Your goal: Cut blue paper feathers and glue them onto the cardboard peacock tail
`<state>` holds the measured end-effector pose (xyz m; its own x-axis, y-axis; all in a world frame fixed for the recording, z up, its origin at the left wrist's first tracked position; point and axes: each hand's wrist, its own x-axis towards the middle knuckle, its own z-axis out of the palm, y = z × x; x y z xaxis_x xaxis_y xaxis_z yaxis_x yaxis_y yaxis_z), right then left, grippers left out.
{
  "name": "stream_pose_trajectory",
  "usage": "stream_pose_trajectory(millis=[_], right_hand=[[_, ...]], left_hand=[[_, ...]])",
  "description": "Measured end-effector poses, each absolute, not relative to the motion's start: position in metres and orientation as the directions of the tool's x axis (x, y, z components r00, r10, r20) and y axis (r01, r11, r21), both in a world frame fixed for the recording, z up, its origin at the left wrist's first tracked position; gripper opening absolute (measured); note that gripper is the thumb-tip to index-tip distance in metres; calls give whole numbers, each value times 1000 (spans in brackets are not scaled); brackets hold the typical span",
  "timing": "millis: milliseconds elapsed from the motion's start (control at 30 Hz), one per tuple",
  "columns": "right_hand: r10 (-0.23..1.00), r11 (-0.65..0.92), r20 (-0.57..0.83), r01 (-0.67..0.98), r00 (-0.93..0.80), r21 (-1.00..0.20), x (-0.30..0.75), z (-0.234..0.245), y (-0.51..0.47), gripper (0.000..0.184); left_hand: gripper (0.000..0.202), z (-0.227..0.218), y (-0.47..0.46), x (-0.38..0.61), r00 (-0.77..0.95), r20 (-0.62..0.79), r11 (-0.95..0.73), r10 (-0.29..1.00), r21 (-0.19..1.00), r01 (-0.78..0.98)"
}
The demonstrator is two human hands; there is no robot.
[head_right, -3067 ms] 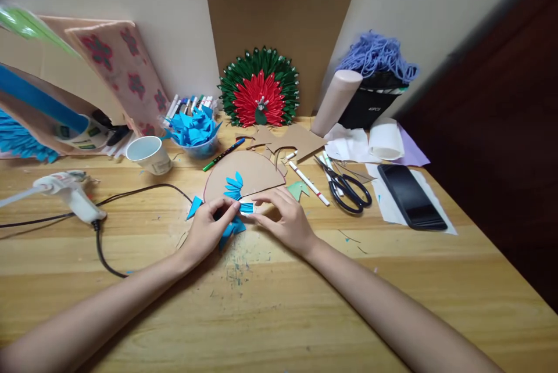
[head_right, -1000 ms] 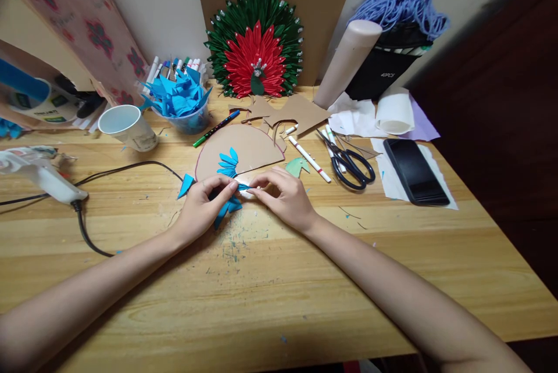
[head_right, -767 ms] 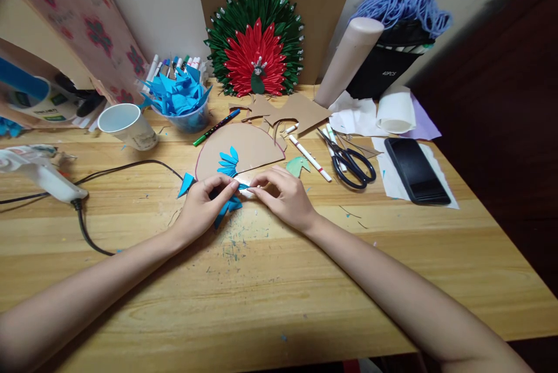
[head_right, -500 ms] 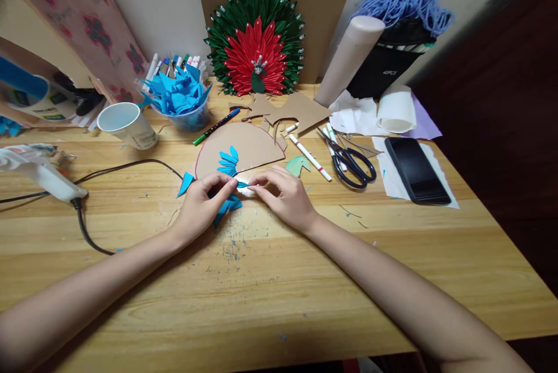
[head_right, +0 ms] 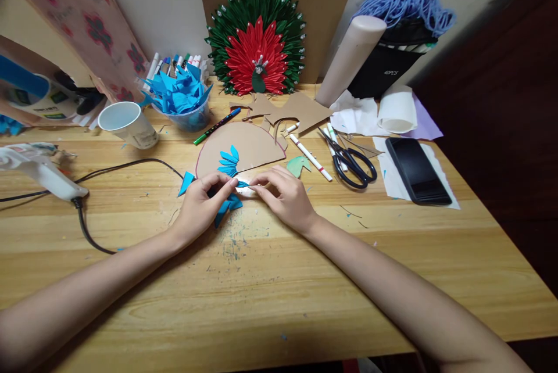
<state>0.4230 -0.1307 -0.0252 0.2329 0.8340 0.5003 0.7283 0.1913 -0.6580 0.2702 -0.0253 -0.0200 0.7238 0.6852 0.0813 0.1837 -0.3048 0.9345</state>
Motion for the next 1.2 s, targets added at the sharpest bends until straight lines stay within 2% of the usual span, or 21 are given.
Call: stream_pose_trajectory(millis=[333,867,1200], right_hand=[[810,157,486,678,328,-718,422,-22,-130,6],[835,175,479,693,273,-700,423,-25,-131,4],[820,229,531,727,215,-648,422,-24,-131,6]], left_hand=[[25,-19,-25,270,692,63,-277,719,940,201],[22,-21,-24,270,718,87,-297,691,939,171],[23,-21,-24,270,735,85,-294,673,942,161]])
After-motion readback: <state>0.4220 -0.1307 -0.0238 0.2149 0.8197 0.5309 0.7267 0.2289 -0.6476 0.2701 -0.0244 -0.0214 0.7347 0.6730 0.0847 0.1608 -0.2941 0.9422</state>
